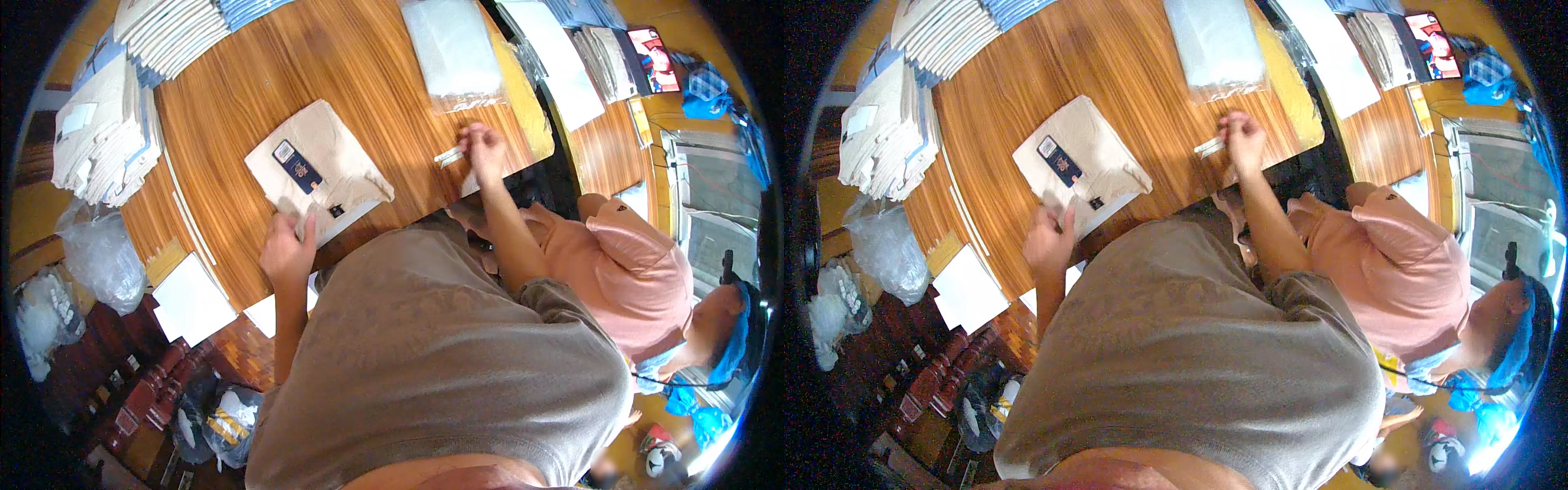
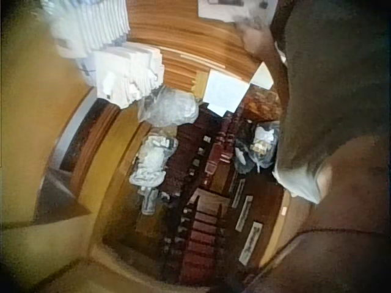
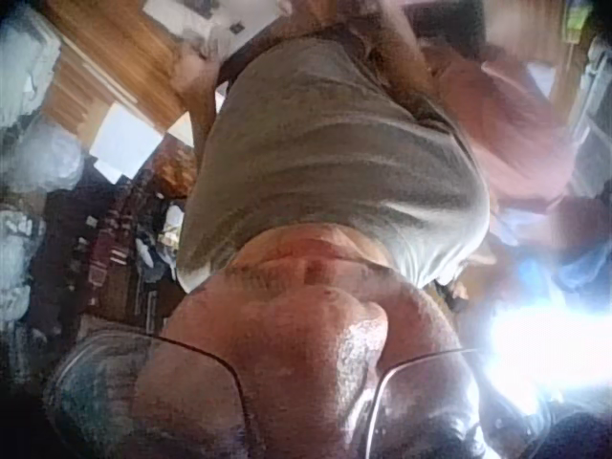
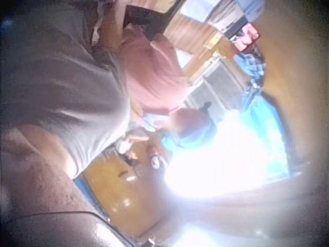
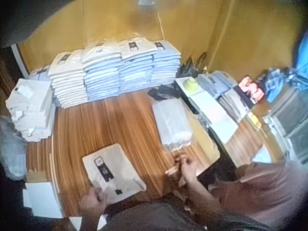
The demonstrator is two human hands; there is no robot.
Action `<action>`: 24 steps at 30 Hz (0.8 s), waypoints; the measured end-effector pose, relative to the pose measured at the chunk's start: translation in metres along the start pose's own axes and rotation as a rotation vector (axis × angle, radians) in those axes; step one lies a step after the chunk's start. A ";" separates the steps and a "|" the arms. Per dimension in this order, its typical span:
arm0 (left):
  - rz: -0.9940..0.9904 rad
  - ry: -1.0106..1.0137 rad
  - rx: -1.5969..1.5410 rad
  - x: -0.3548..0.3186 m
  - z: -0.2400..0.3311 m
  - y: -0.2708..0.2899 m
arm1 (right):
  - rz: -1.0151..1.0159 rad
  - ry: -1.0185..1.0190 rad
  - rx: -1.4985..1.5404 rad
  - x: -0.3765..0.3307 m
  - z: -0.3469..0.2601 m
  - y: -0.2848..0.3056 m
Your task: The person packages folded shirts by placing each shirt into a clear plastic bag, sealing the bag, and pressing out the air by hand.
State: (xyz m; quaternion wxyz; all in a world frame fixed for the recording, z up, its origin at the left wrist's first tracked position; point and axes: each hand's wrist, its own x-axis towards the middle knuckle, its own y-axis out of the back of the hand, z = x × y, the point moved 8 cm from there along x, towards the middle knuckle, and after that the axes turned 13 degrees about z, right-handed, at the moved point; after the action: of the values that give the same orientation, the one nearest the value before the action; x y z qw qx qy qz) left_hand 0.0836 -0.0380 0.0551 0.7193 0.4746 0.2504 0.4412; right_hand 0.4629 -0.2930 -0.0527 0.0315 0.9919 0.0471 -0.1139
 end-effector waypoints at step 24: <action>0.214 -0.787 -0.161 0.136 0.353 -0.200 | 0.269 0.530 -0.317 0.085 -0.071 -0.021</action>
State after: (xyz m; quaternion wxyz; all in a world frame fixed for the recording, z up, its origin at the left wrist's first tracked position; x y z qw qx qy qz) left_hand 0.5042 -0.1150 0.0317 0.7452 0.5724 -0.1296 0.3165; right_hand 0.5589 -0.2600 -0.0041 0.1866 0.9671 -0.0606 0.1620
